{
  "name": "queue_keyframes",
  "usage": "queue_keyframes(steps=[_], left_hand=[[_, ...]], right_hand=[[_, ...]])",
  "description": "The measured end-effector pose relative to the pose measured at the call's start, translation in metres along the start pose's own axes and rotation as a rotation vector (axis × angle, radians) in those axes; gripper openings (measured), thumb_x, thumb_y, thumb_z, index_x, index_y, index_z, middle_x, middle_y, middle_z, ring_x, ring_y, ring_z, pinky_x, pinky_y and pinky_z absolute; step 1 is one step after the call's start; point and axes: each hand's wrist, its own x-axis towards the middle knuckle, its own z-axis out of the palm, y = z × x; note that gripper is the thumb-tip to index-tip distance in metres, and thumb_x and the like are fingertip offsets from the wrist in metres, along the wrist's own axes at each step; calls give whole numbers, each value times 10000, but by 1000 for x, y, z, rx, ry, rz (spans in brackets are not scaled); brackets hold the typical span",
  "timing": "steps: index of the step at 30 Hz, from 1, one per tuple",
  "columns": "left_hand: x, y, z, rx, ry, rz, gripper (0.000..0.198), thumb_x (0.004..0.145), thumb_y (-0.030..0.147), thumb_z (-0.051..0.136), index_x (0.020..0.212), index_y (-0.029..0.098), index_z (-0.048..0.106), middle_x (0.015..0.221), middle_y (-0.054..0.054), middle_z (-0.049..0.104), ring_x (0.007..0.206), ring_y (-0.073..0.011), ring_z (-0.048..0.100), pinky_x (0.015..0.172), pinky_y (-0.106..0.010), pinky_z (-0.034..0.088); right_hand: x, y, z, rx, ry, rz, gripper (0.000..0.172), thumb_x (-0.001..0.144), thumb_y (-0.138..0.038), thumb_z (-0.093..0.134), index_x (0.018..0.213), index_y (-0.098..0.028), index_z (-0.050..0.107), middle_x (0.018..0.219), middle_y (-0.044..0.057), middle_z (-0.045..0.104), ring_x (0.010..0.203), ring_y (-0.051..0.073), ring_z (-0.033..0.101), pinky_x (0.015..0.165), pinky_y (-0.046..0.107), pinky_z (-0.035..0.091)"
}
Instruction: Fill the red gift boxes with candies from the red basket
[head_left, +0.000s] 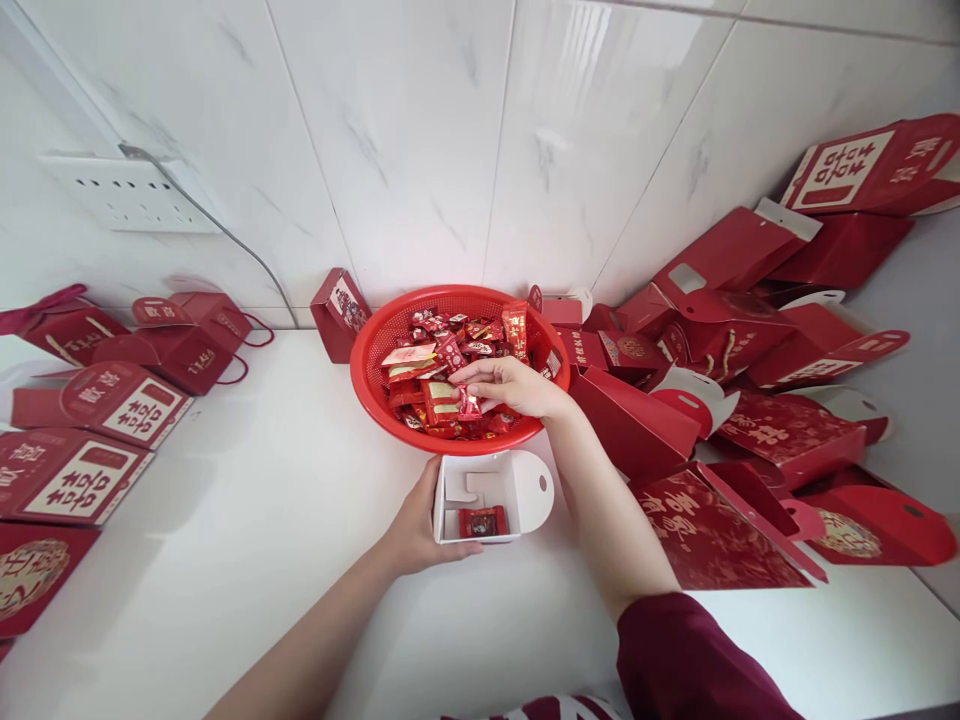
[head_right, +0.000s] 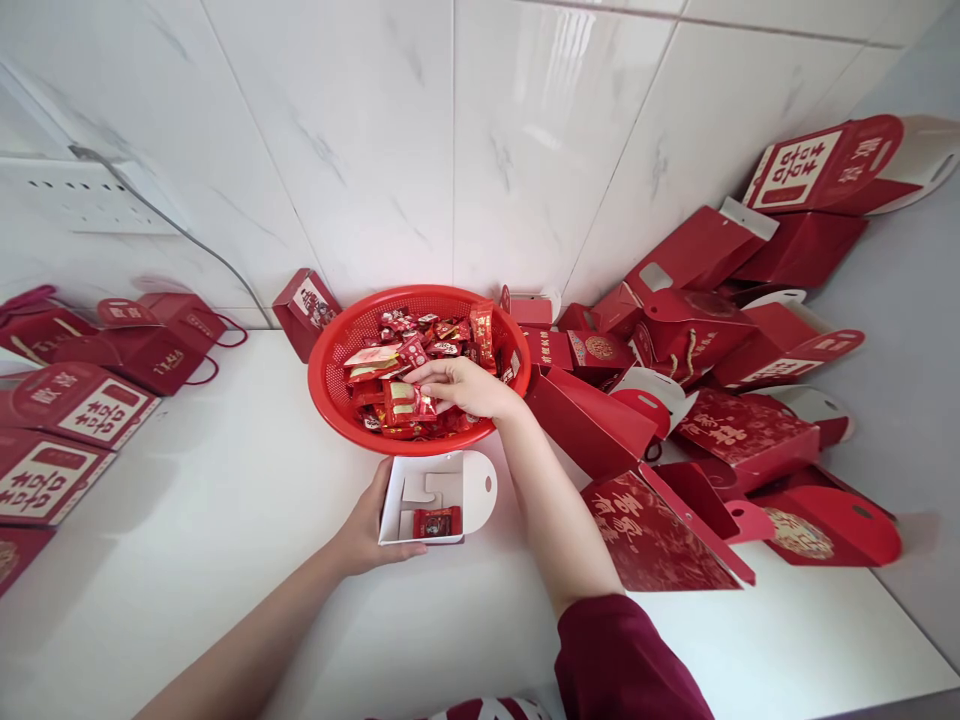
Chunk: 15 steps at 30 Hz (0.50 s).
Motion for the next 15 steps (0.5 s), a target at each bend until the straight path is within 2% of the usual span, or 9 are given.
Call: queue_keyframes(steps=[6,10,15], left_hand=[[0,0,0,23,10,-1,1028,645,340,873,1475,255,274,1451,-137,456,1329,-366,470,1100,-527,421],[0,2,0,10,5,2,1012,658,333,867,1478,267,278,1461,-129,444,1347,-364,449,1101,-516,421],[-1,0,-2,22,-10,9,1016,667,320,864,1485,263,264,1459,-141,443,1328,-371,466,1068,-521,440]], right_hand=[[1,1,3,-8,3,-52,203,887,-239,653,1068,-167,709,942,42,753,785,112,693,681,195,565],[-11,-15,11,66,-36,-122,200,902,-290,657,1064,-176,678,974,44,750,729,100,687,607,183,567],[-34,-42,28,24,-222,-170,111,922,-258,630,970,-161,655,973,57,738,792,113,694,579,167,555]])
